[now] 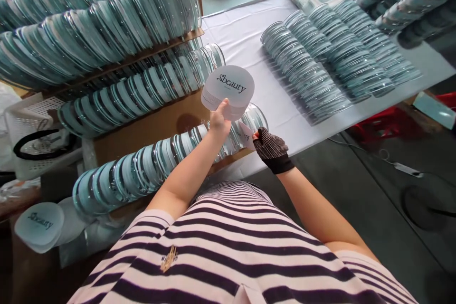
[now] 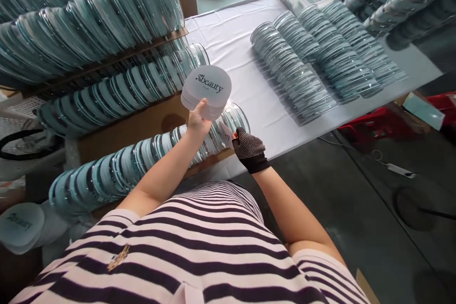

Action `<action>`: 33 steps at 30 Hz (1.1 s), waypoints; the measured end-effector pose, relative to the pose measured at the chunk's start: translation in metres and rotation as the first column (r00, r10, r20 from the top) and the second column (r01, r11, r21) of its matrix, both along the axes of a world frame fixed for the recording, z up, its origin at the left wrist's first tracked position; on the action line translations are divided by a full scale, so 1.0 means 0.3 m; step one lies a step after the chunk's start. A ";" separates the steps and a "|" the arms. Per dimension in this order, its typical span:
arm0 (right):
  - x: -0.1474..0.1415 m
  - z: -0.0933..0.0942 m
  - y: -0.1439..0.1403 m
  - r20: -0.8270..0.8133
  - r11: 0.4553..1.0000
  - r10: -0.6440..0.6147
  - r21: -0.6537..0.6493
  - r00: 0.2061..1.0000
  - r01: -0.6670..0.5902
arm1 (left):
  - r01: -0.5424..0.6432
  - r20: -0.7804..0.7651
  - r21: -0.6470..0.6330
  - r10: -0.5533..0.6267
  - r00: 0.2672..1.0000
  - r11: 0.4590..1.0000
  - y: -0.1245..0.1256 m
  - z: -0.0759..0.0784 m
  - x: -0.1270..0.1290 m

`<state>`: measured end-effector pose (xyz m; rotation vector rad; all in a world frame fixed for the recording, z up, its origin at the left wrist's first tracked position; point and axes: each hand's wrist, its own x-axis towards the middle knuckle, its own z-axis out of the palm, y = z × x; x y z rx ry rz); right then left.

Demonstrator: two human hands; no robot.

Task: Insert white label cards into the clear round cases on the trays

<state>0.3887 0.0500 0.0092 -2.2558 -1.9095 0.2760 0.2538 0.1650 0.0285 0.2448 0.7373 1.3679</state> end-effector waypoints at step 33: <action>-0.043 -0.029 0.037 0.118 0.958 0.224 -0.208 0.968 -0.196 | 0.039 -0.087 0.088 -0.031 0.996 0.995 -0.011 -0.013 -0.009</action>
